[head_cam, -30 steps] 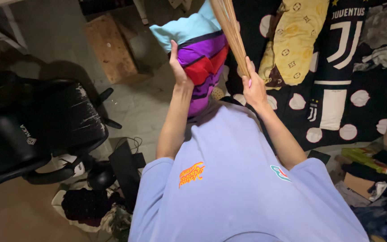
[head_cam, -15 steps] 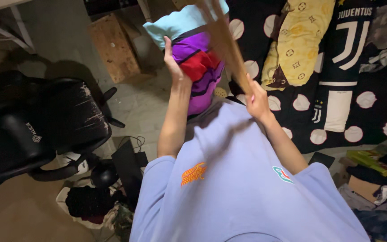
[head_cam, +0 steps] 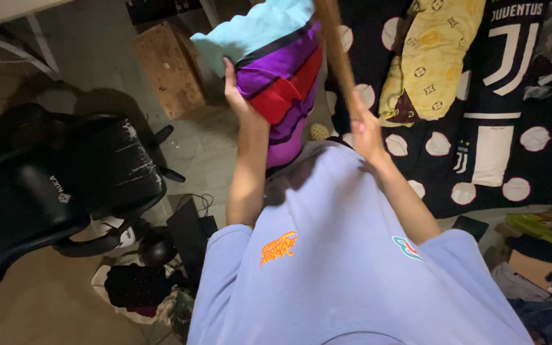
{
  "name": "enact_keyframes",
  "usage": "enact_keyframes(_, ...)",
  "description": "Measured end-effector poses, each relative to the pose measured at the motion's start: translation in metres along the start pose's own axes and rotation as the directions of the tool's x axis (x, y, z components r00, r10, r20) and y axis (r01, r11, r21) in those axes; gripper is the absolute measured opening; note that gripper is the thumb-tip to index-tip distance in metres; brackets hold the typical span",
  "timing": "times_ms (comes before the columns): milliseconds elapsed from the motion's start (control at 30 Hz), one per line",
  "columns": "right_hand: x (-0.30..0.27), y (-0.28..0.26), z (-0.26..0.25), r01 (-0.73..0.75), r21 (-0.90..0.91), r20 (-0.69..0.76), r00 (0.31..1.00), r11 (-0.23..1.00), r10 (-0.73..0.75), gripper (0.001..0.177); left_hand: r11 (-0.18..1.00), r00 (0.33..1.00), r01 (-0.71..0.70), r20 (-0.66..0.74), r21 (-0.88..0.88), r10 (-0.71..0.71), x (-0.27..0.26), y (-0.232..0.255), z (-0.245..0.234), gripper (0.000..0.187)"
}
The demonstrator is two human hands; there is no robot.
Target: The person uses a broom to repeatedly hit and brush two different pillows, one multicolored and one yellow with a brown pattern, in a cluttered room.
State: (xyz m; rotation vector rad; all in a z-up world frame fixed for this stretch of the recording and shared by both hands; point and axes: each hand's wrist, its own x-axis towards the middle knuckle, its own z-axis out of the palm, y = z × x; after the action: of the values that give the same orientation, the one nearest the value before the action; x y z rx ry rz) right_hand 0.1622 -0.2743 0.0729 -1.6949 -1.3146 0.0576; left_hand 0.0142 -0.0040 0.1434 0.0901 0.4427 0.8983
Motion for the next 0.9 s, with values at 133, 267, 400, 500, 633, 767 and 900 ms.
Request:
enact_keyframes(133, 0.015, 0.002, 0.023, -0.632, -0.022, 0.328, 0.727, 0.774, 0.603, 0.055, 1.0, 0.999, -0.002, -0.037, -0.001, 0.002, -0.018, 0.004, 0.004, 0.055)
enact_keyframes(267, 0.025, 0.014, 0.018, -0.623, -0.028, 0.194, 0.764, 0.782, 0.615, 0.05, 0.999, 0.998, -0.047, 0.053, 0.011, 0.046, -0.023, 0.013, 0.003, 0.057)
enact_keyframes(400, 0.019, 0.018, 0.02, -0.684, -0.114, 0.251, 0.682, 0.721, 0.687, 0.06, 1.0, 0.999, -0.009, 0.05, 0.014, 0.008, -0.032, 0.014, 0.005, 0.057)
enact_keyframes(500, 0.008, 0.032, 0.039, -0.427, 0.023, 0.322, 0.859, 0.904, 0.397, 0.054, 0.999, 0.999, 0.011, 0.049, 0.033, -0.013, -0.043, 0.017, 0.006, 0.056)
enact_keyframes(633, -0.012, 0.082, 0.064, -0.457, 0.041, 0.243, 0.867, 0.889, 0.435, 0.045, 0.999, 0.996, 0.016, 0.087, 0.036, -0.019, -0.05, 0.028, 0.004, 0.054)
enact_keyframes(767, -0.018, 0.117, 0.061, -0.8, 0.185, 0.207, 0.6, 0.571, 0.773, 0.036, 0.997, 0.997, -0.062, 0.048, 0.052, 0.059, -0.058, 0.029, 0.008, 0.055)
enact_keyframes(900, 0.001, 0.099, 0.042, -0.795, 0.512, 0.434, 0.567, 0.326, 0.7, 0.051, 0.99, 0.992, -0.123, 0.035, 0.074, 0.121, -0.057, 0.034, 0.011, 0.053)
